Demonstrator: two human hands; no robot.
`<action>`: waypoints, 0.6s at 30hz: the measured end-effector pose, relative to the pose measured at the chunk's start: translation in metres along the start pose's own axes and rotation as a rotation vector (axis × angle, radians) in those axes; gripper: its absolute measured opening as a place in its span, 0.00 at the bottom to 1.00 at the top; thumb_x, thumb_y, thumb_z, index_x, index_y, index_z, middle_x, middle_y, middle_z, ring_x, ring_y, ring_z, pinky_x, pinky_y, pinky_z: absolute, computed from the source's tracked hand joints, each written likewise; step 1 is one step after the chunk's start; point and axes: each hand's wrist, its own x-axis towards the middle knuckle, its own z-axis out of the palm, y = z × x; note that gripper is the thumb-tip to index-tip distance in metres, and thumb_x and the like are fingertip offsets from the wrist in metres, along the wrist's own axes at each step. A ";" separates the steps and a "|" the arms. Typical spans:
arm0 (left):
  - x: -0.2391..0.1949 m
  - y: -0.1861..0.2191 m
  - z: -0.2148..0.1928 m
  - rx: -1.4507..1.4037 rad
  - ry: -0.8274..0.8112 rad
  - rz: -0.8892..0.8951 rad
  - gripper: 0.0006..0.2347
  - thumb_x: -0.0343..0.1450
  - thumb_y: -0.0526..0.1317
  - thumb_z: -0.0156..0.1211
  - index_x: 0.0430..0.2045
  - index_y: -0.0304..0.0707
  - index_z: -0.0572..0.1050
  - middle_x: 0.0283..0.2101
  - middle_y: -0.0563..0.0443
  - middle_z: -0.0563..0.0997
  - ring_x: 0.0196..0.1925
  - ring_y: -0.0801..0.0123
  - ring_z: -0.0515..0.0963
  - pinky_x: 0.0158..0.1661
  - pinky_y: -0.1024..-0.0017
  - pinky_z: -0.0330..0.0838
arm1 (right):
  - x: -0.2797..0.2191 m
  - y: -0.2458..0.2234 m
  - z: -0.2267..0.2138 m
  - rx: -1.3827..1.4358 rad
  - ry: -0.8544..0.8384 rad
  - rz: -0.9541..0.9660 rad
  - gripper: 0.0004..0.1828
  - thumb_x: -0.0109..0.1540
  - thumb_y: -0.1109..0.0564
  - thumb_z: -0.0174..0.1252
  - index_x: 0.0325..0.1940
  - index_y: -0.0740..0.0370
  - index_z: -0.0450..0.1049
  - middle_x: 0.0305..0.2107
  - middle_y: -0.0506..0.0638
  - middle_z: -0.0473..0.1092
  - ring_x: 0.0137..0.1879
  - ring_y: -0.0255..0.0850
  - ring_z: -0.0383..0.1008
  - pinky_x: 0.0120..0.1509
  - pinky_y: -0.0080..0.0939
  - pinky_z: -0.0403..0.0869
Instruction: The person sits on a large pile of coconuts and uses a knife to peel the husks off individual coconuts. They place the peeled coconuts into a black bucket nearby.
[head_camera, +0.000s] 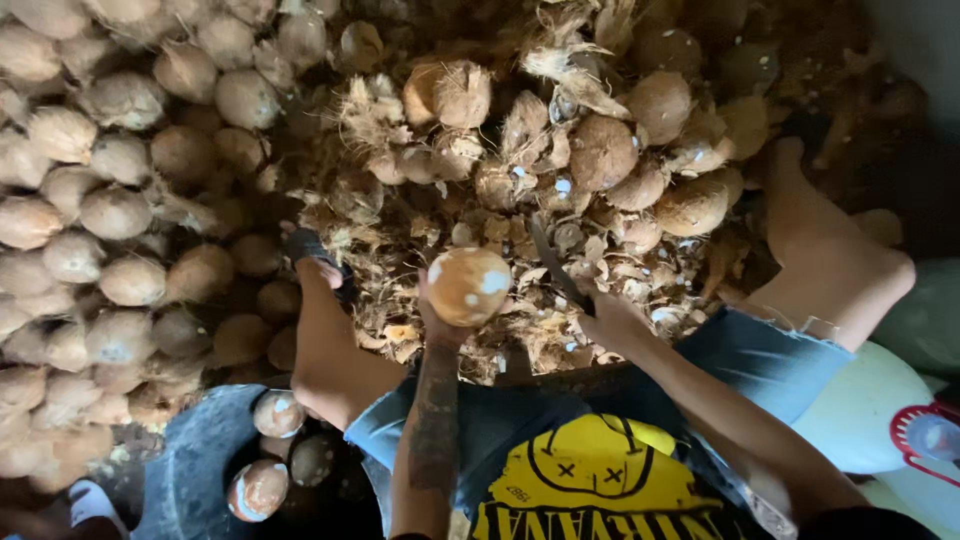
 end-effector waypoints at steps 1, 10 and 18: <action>0.008 0.005 -0.007 0.022 0.017 0.006 0.26 0.72 0.63 0.57 0.49 0.38 0.82 0.55 0.36 0.84 0.54 0.43 0.84 0.59 0.47 0.75 | -0.009 -0.023 -0.010 -0.062 0.015 0.020 0.15 0.57 0.43 0.58 0.39 0.53 0.74 0.28 0.58 0.75 0.40 0.61 0.81 0.45 0.60 0.76; 0.009 0.003 -0.017 -0.014 0.012 -0.006 0.25 0.69 0.62 0.65 0.41 0.36 0.85 0.46 0.37 0.87 0.49 0.44 0.87 0.54 0.46 0.80 | 0.058 -0.040 -0.005 -0.290 0.177 -0.208 0.23 0.61 0.40 0.62 0.56 0.51 0.73 0.44 0.59 0.78 0.51 0.62 0.82 0.52 0.64 0.80; 0.039 0.015 -0.028 0.115 0.041 0.138 0.23 0.67 0.62 0.69 0.42 0.43 0.85 0.43 0.42 0.88 0.43 0.53 0.89 0.44 0.56 0.86 | 0.051 -0.022 0.014 -0.152 0.299 -0.611 0.17 0.48 0.51 0.70 0.38 0.49 0.75 0.25 0.50 0.75 0.39 0.57 0.82 0.42 0.54 0.77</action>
